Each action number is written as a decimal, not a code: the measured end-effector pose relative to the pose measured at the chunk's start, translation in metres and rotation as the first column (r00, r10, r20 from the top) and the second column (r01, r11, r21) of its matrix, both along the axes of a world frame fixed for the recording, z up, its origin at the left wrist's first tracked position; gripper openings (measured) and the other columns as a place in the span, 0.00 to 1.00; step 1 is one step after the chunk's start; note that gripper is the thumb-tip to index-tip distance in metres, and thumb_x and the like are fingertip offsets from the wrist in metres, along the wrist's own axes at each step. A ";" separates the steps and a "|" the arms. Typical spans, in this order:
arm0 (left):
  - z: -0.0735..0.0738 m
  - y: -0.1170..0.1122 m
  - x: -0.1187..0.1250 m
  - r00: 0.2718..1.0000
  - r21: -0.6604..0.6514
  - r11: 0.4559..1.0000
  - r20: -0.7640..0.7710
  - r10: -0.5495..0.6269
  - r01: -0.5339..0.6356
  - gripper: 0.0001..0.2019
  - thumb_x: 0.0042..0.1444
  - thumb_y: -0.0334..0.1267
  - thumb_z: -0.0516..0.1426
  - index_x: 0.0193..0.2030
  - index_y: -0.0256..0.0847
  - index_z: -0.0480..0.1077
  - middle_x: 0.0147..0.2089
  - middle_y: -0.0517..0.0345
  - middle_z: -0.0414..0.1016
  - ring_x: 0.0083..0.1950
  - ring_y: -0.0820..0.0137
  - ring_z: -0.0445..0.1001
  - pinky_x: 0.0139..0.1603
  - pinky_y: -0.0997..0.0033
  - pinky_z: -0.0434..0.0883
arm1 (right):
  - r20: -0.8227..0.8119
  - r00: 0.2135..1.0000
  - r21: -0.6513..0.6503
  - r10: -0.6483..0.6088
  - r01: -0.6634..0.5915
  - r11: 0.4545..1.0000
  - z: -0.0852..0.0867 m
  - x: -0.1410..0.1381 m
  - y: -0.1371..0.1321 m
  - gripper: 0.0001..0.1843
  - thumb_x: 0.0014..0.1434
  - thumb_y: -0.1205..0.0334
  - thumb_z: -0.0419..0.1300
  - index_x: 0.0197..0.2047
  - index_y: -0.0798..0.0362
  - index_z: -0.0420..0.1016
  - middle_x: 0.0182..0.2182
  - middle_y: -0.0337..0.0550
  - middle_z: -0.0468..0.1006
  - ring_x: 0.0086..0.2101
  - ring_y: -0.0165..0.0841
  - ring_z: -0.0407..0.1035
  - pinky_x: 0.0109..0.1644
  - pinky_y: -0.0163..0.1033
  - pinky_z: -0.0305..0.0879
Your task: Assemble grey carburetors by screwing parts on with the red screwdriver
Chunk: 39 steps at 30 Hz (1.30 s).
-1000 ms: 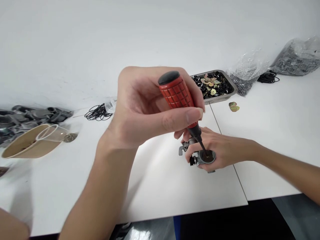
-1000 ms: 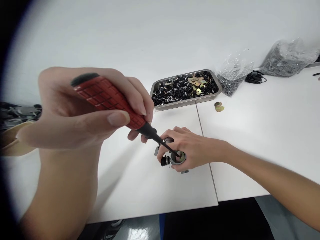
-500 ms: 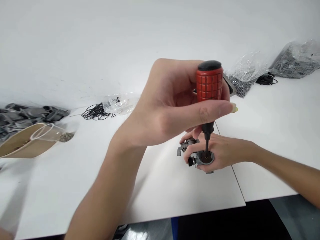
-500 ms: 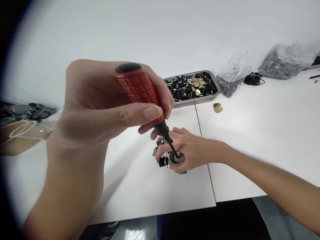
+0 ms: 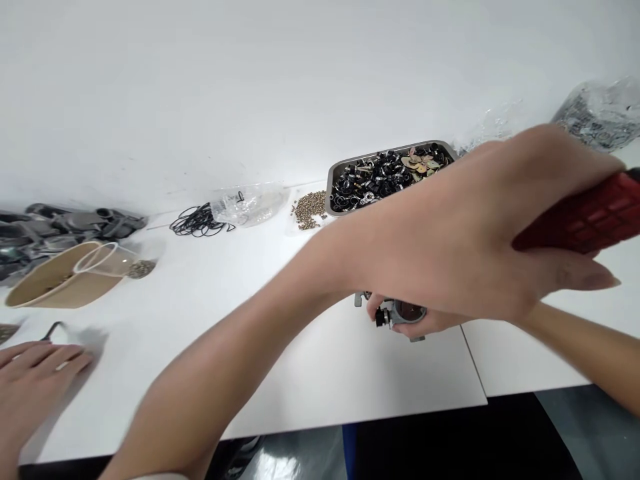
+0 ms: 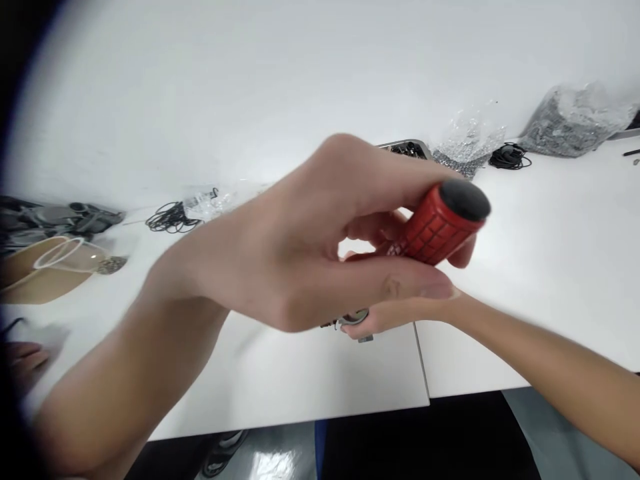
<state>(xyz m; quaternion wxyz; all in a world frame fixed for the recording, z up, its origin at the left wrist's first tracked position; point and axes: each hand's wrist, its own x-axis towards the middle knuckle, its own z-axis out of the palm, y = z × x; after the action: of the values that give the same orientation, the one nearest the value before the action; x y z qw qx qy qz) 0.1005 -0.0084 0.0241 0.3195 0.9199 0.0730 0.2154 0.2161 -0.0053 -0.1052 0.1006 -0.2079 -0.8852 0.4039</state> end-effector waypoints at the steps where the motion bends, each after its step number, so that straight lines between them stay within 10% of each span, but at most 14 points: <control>1: 0.000 0.000 -0.003 1.000 -0.021 1.000 0.026 0.006 -0.006 0.20 0.60 0.56 0.51 0.38 0.41 0.71 0.20 0.60 0.58 0.23 0.74 0.62 0.25 0.69 0.65 | 0.002 1.000 -0.017 0.003 -0.003 1.000 0.001 0.000 0.000 0.12 0.58 0.61 0.59 0.47 0.47 0.72 0.42 0.39 0.72 0.44 0.31 0.67 0.53 0.37 0.65; 10: -0.025 0.006 -0.055 0.901 -0.098 0.983 0.392 0.183 -0.157 0.16 0.62 0.37 0.54 0.56 0.40 0.70 0.47 0.55 0.72 0.36 0.71 0.76 0.30 0.71 0.76 | -0.033 0.999 0.150 0.029 -0.023 0.988 0.003 -0.002 0.000 0.15 0.56 0.66 0.60 0.48 0.46 0.72 0.47 0.42 0.69 0.51 0.35 0.62 0.61 0.46 0.55; 20: -0.023 0.003 -0.069 0.901 -0.175 0.959 0.338 0.272 -0.224 0.15 0.55 0.25 0.58 0.46 0.45 0.76 0.39 0.59 0.74 0.33 0.68 0.76 0.23 0.68 0.73 | -0.066 0.997 0.133 0.046 -0.037 0.990 -0.001 -0.002 0.001 0.15 0.55 0.66 0.60 0.47 0.47 0.73 0.55 0.43 0.65 0.55 0.37 0.58 0.64 0.47 0.50; 28: -0.032 0.009 -0.057 0.794 0.006 0.971 0.576 0.194 -0.241 0.22 0.62 0.38 0.56 0.62 0.57 0.65 0.38 0.68 0.77 0.35 0.75 0.75 0.38 0.69 0.78 | -0.017 0.999 0.121 0.034 -0.031 0.992 0.006 -0.004 0.000 0.16 0.54 0.69 0.61 0.47 0.48 0.73 0.57 0.44 0.62 0.54 0.37 0.58 0.61 0.46 0.53; 34: -0.007 -0.007 -0.050 0.883 -0.242 0.945 0.362 0.298 -0.220 0.29 0.59 0.55 0.56 0.67 0.57 0.58 0.36 0.63 0.78 0.32 0.68 0.78 0.28 0.65 0.81 | -0.016 1.000 0.123 0.021 -0.018 0.992 0.007 -0.004 -0.001 0.16 0.54 0.69 0.62 0.47 0.47 0.73 0.56 0.43 0.63 0.53 0.35 0.60 0.62 0.46 0.51; 39: -0.027 -0.002 -0.054 0.766 -0.077 0.938 0.557 0.322 -0.338 0.22 0.59 0.43 0.59 0.61 0.56 0.66 0.36 0.62 0.74 0.42 0.68 0.77 0.31 0.68 0.78 | 0.000 1.000 0.131 0.030 -0.029 0.991 0.009 -0.004 -0.001 0.15 0.54 0.68 0.61 0.46 0.48 0.73 0.56 0.44 0.63 0.53 0.36 0.60 0.61 0.46 0.53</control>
<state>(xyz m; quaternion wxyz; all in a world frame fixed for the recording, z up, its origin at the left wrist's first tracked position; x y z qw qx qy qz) 0.0469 -0.0107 -0.0033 0.2712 0.7924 0.1332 0.5299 0.2118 -0.0062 -0.0959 0.1088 -0.1873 -0.9127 0.3466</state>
